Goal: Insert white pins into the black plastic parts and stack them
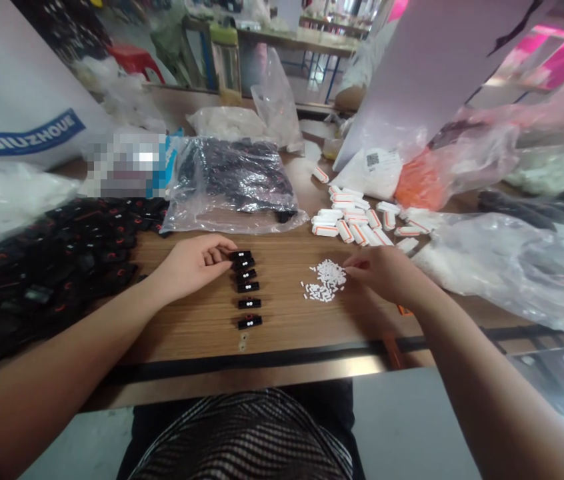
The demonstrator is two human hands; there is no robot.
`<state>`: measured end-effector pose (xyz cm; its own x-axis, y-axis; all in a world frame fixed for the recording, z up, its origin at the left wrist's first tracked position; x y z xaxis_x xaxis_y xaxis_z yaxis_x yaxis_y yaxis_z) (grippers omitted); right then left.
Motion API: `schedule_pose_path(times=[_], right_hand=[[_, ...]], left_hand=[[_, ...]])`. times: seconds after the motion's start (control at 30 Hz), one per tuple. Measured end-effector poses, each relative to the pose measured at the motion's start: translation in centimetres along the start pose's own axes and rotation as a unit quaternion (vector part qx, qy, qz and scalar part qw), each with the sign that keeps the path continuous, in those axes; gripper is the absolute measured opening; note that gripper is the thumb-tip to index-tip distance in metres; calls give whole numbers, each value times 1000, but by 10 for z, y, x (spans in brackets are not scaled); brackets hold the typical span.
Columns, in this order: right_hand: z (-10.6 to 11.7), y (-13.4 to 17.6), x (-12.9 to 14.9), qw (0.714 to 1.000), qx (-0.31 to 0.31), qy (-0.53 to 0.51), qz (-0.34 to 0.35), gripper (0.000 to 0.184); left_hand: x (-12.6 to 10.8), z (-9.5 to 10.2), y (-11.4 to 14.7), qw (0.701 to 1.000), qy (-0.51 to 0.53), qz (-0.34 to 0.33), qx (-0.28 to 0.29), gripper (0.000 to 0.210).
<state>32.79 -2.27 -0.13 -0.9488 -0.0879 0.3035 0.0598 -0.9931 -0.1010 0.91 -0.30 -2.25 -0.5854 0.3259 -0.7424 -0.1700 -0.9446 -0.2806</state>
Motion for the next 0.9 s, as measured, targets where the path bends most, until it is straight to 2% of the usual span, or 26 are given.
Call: schedule_pose_path(times=[0.1, 0.2, 0.3, 0.37, 0.43, 0.5, 0.6, 0.67, 0.8, 0.9], right_hand=[[-2, 5, 8, 1000, -9, 5, 2, 24], [6, 13, 4, 999, -41, 10, -16, 30], [21, 26, -21, 995, -75, 26, -63, 31], [30, 38, -42, 992, -79, 52, -88, 30], [35, 50, -62, 987, -73, 93, -111, 30], [37, 62, -80, 980, -60, 125, -142, 32], [34, 77, -95, 971, -46, 143, -186, 33], [35, 84, -97, 968, -64, 141, -196, 35], [50, 86, -91, 968, -145, 125, -161, 34], [55, 79, -80, 974, -169, 94, -115, 29]], left_hand=[[6, 2, -1, 999, 40, 28, 19, 31], [3, 17, -3, 998, 52, 46, 3, 26], [-18, 41, 2, 999, 9, 31, -39, 13], [-40, 46, 16, 1000, 3, 10, -28, 10], [-62, 36, 38, 999, -12, -28, 26, 11], [-74, 26, 62, 996, -35, -70, 44, 12], [-75, 16, 88, 990, -91, -108, 6, 25], [-72, 9, 98, 987, -109, -121, -11, 28], [-70, -3, 103, 982, -117, -147, -8, 23], [-72, -8, 104, 979, -120, -163, -2, 20]])
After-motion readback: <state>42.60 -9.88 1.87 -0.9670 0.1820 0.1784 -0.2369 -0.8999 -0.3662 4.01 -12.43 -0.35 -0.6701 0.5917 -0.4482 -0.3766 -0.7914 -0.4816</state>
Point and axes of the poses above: each hand's wrist, its own y-axis away from the middle knuckle, its own z-axis out of the back of the hand, x = y × z, the point moved 10 cm from there along -y, towards the middle knuckle, and after that the axes turned 15 degrees about -x, right-handed, at the moved point
